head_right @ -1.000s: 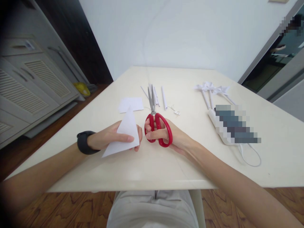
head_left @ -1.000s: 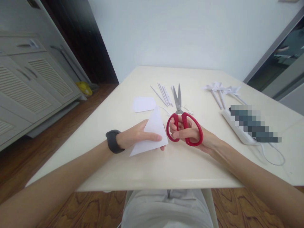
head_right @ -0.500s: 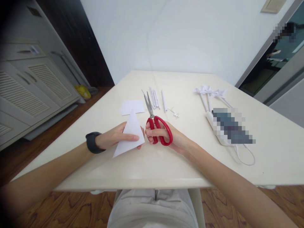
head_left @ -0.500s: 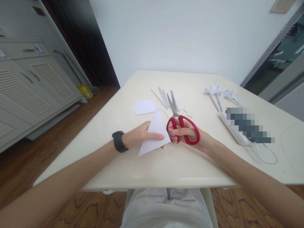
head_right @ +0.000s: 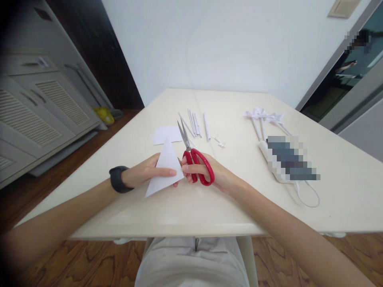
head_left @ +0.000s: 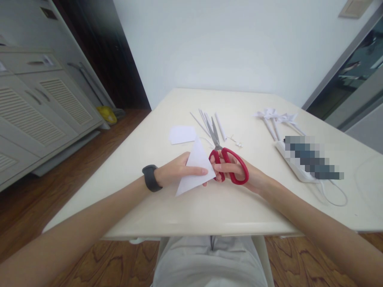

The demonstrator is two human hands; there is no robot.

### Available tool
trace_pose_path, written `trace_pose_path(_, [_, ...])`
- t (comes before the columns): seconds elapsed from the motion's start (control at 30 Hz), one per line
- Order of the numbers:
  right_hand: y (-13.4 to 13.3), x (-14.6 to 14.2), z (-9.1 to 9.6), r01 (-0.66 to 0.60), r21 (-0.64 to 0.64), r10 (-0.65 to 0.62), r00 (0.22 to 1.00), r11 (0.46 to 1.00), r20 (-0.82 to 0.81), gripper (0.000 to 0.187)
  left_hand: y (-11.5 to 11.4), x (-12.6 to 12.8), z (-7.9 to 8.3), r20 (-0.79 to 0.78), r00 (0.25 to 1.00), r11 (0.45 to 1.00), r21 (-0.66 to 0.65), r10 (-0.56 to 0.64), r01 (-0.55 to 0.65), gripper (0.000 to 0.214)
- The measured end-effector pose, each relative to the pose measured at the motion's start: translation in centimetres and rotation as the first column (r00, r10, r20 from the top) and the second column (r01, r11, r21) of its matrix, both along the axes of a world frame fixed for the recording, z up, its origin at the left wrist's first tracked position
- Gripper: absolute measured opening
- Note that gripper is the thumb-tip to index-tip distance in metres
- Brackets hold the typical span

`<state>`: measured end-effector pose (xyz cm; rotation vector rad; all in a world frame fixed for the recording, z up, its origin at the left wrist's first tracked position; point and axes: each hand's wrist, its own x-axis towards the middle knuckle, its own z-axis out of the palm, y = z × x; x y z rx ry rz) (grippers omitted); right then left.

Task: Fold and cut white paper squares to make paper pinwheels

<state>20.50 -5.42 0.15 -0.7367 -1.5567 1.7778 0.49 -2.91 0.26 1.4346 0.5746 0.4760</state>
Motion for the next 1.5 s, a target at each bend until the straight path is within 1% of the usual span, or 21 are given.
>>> trace_pose_path(0.07, [-0.2, -0.1, 0.1, 0.000, 0.012, 0.000, 1.000, 1.000, 0.022, 0.008, 0.1, 0.0, -0.3, -0.008, 0.999, 0.999, 0.018, 0.051, -0.051, 0.018])
trace_pose_path(0.13, [-0.3, -0.2, 0.3, -0.002, 0.043, 0.001, 0.999, 0.999, 0.034, 0.010, 0.3, -0.1, -0.6, 0.005, 0.991, 0.990, 0.047, 0.134, -0.135, 0.019])
trace_pose_path(0.2, [-0.5, -0.2, 0.4, -0.002, 0.081, -0.002, 0.999, 0.997, 0.054, 0.014, 0.3, -0.1, -0.7, 0.048, 0.973, 0.972, 0.063, 0.225, -0.228, 0.023])
trace_pose_path(0.27, [-0.6, -0.3, 0.6, 0.004, 0.118, -0.015, 0.996, 0.993, 0.089, 0.021, 0.4, -0.2, -0.7, 0.091, 0.949, 0.949, 0.071, 0.300, -0.307, 0.027])
trace_pose_path(0.4, [-0.7, -0.4, 0.9, 0.013, 0.176, -0.046, 0.983, 0.984, 0.180, 0.031, 0.5, -0.3, -0.5, 0.143, 0.906, 0.905, 0.098, 0.399, -0.414, 0.030])
trace_pose_path(0.57, [-0.7, 0.0, 1.1, -0.001, 0.274, -0.077, 0.958, 0.962, 0.275, 0.032, 0.8, -0.7, -0.7, 0.159, 0.855, 0.835, 0.188, 0.494, -0.517, 0.025])
trace_pose_path(0.67, [-0.5, 0.4, 1.1, -0.044, 0.280, -0.053, 0.943, 0.959, 0.330, 0.033, 0.8, -0.7, -0.7, 0.156, 0.856, 0.833, 0.200, 0.493, -0.516, 0.024])
trace_pose_path(0.83, [-0.5, 0.6, 1.0, -0.123, 0.222, 0.031, 0.927, 0.967, 0.375, 0.035, 0.6, -0.5, -0.5, 0.165, 0.884, 0.868, 0.179, 0.438, -0.464, 0.034])
trace_pose_path(1.0, [-0.6, 0.6, 1.0, -0.108, 0.224, 0.018, 0.929, 0.969, 0.369, 0.033, 0.6, -0.5, -0.4, 0.138, 0.877, 0.855, 0.198, 0.460, -0.479, 0.032])
trace_pose_path(1.1, [-0.6, 0.6, 1.0, -0.116, 0.239, 0.023, 0.933, 0.964, 0.360, 0.033, 0.6, -0.6, -0.5, 0.145, 0.880, 0.859, 0.194, 0.453, -0.474, 0.028])
trace_pose_path(1.3, [-0.7, 0.4, 1.1, -0.131, 0.223, 0.056, 0.947, 0.966, 0.315, 0.034, 0.7, -0.7, -0.4, 0.155, 0.884, 0.864, 0.193, 0.442, -0.466, 0.035])
trace_pose_path(1.4, [-0.7, 0.5, 1.1, -0.126, 0.209, 0.059, 0.953, 0.970, 0.298, 0.034, 0.6, -0.6, -0.4, 0.165, 0.885, 0.870, 0.175, 0.435, -0.461, 0.035])
trace_pose_path(1.5, [-0.6, 0.4, 0.9, -0.107, 0.188, 0.052, 0.959, 0.976, 0.279, 0.033, 0.5, -0.6, -0.3, 0.169, 0.881, 0.875, 0.138, 0.441, -0.465, 0.030])
